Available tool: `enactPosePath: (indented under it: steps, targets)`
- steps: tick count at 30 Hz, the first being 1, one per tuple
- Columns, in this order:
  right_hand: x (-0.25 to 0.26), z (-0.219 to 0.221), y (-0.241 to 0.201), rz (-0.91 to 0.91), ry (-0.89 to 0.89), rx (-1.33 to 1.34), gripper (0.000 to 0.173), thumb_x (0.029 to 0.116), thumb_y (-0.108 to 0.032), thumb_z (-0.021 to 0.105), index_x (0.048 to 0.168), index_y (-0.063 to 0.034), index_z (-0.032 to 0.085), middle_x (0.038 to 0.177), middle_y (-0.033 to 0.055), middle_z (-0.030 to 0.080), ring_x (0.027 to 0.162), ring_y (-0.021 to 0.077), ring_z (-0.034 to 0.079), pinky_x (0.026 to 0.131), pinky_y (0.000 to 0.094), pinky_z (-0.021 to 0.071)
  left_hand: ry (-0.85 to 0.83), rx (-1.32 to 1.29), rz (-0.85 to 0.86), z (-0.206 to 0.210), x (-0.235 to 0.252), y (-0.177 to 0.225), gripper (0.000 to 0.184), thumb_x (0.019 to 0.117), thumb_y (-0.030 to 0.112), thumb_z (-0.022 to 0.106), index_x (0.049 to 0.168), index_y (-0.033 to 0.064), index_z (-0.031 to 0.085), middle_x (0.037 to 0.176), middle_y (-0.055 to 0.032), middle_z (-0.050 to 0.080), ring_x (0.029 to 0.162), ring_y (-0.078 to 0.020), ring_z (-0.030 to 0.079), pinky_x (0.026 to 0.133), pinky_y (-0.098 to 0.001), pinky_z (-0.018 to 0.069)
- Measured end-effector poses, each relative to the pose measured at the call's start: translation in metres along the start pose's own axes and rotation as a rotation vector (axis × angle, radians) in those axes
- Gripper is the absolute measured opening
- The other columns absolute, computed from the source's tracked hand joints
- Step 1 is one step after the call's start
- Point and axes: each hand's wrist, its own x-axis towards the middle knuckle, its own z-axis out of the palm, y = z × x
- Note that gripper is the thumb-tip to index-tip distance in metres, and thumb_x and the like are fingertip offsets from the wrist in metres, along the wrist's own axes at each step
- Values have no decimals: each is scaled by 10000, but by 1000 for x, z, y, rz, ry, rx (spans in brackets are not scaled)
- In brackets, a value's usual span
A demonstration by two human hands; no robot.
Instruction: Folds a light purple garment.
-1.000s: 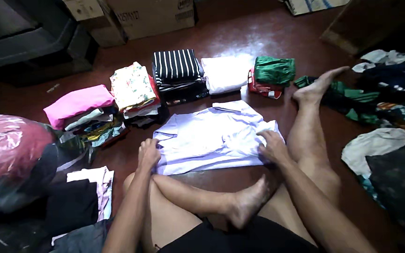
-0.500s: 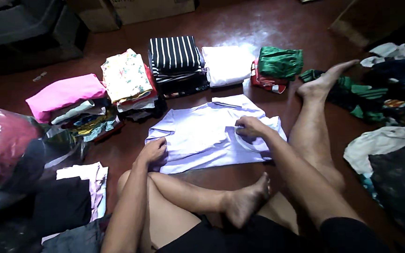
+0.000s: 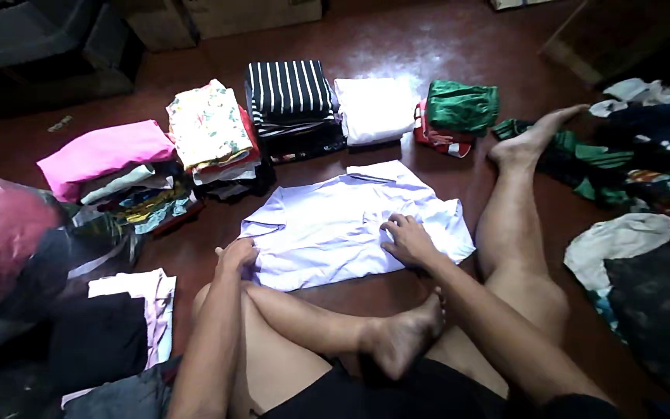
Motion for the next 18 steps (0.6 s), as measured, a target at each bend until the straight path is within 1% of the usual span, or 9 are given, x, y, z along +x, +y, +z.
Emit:
enactPosePath:
  steps: [3, 5, 6, 8, 10, 11, 13, 15, 18]
  targets:
    - [-1, -25, -6, 44, -109, 25, 435, 927, -533, 641, 1180, -187, 717, 1283, 143, 647, 1176, 395, 612, 897, 650, 504, 208, -30, -24, -7, -18, 18, 383, 972, 373, 584, 1221, 111, 712, 1297, -198, 658, 1296, -427, 544, 1080, -745, 302]
    - [11, -37, -4, 62, 19, 31, 363, 942, -493, 661, 1108, -181, 747, 1241, 151, 668, 1161, 400, 618, 898, 635, 518, 417, -65, 110, -6, -19, 32, 362, 962, 350, 637, 1222, 106, 700, 1317, -219, 611, 1263, -443, 537, 1023, -684, 394]
    - [21, -41, -1, 49, 115, 31, 318, 928, -448, 701, 1089, -179, 758, 1295, 167, 639, 1185, 424, 591, 892, 642, 510, 485, -68, 228, -4, -15, 38, 354, 952, 360, 665, 1221, 133, 703, 1342, -219, 586, 1257, -449, 533, 989, -673, 432]
    - [48, -45, 3, 2, 235, 17, 270, 890, -412, 756, 1071, -214, 777, 1461, 173, 537, 1284, 454, 512, 901, 663, 484, 457, -29, 421, 5, -3, 47, 371, 978, 447, 620, 1300, 273, 679, 1527, -186, 462, 1389, -437, 433, 1045, -673, 402]
    - [75, -45, 7, -30, 207, -12, 286, 875, -429, 768, 1104, -258, 777, 1582, 141, 428, 1397, 458, 411, 955, 702, 435, 314, 49, 466, 18, 6, 50, 458, 1010, 546, 509, 1443, 406, 562, 1660, -171, 284, 1501, -437, 284, 1108, -699, 318]
    - [87, -46, 7, -27, 168, -24, 318, 878, -446, 762, 1137, -261, 768, 1602, 118, 412, 1429, 450, 382, 985, 717, 407, 270, 79, 456, 21, 8, 51, 494, 1016, 568, 470, 1488, 426, 505, 1677, -152, 255, 1519, -429, 251, 1114, -704, 304]
    - [105, -45, 10, -31, 136, -9, 407, 901, -446, 738, 1230, -208, 731, 1556, 96, 486, 1430, 433, 401, 1026, 745, 371, 281, 85, 434, 20, 8, 50, 533, 1034, 531, 444, 1528, 333, 480, 1656, -106, 327, 1513, -375, 295, 1124, -667, 323]
    - [115, -52, 9, -56, 136, 17, 491, 940, -424, 696, 1336, -136, 666, 1477, 103, 569, 1413, 413, 443, 1065, 738, 350, 374, 34, 413, 15, 9, 47, 521, 1049, 473, 466, 1483, 194, 543, 1560, -93, 483, 1456, -321, 417, 1141, -598, 357]
    - [118, -69, 3, -92, 189, 35, 405, 967, -341, 689, 1287, -93, 687, 1373, 131, 642, 1355, 395, 511, 1074, 695, 370, 559, -120, 409, 8, 14, 41, 469, 1043, 429, 526, 1378, 118, 631, 1415, -120, 614, 1339, -317, 554, 1114, -563, 432]
